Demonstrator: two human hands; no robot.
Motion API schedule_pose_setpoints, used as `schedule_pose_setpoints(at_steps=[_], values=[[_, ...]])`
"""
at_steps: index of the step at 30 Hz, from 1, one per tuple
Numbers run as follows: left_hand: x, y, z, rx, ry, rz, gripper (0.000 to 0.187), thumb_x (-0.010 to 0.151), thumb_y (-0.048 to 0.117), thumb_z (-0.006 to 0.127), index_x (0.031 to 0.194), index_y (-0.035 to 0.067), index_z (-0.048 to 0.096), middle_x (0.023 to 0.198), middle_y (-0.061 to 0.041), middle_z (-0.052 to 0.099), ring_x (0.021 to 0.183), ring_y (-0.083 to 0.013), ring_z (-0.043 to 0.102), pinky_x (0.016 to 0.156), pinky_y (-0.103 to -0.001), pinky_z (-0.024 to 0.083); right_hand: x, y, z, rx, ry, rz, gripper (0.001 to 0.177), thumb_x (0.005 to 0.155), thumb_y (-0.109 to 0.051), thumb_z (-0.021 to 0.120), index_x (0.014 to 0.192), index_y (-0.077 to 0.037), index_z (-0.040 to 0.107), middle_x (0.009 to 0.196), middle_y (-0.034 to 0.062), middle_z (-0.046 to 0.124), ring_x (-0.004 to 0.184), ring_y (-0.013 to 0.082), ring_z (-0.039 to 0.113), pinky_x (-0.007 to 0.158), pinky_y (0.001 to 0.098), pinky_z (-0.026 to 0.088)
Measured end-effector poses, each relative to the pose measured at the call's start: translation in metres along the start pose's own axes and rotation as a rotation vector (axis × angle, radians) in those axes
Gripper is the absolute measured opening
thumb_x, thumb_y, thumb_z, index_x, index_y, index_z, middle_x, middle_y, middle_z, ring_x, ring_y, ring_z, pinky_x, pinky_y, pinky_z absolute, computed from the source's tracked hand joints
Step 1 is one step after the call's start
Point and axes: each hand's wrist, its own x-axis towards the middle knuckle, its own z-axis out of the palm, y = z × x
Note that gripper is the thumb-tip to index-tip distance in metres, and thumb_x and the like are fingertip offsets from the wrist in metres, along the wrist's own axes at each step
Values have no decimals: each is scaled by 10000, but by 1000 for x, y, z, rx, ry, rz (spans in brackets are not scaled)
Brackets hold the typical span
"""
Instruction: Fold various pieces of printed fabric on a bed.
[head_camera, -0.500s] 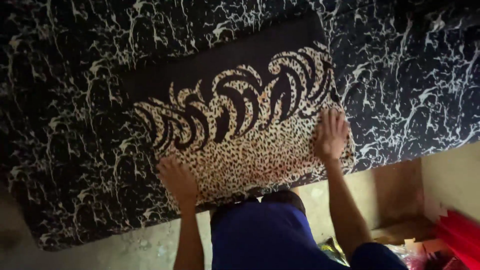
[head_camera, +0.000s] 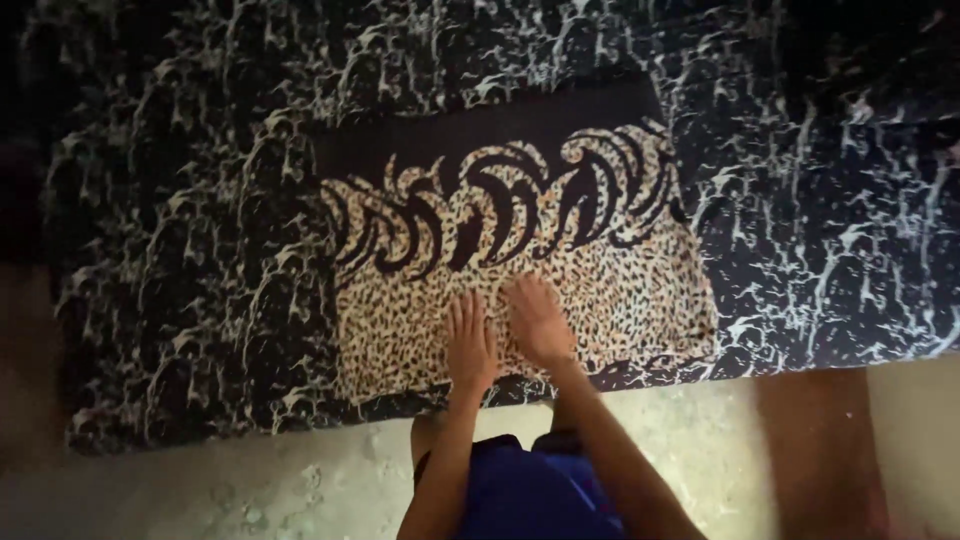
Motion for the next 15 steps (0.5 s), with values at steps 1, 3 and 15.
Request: schedule_pose_setpoints(at_steps=[1,3,15], values=[[-9,-11,11,93,132,102,621,1104,292,499,1652,86,291,1709,-142,259,1579,-407,235,1313,-498,190,-1,5,-8,-77,-111,36,534,911,-219,488,1412,-43,541,1440,162,487,1321,355,439,1105,504,336],[-22,-34,-16,157,74,49,619,1101,368,443,1643,117,278,1699,-121,256,1576,-378,213,1303,-501,179,-23,41,-34,54,-154,194,393,949,-206,507,1319,-82,560,1333,134,517,1271,322,469,1103,479,376],[-11,17,-78,-320,35,-496,660,1026,269,524,1637,144,311,1678,-128,353,1366,-432,455,1158,-569,347,-42,45,-11,165,87,609,449,1035,-241,485,1430,-28,464,1441,194,509,1318,349,492,1143,450,381]])
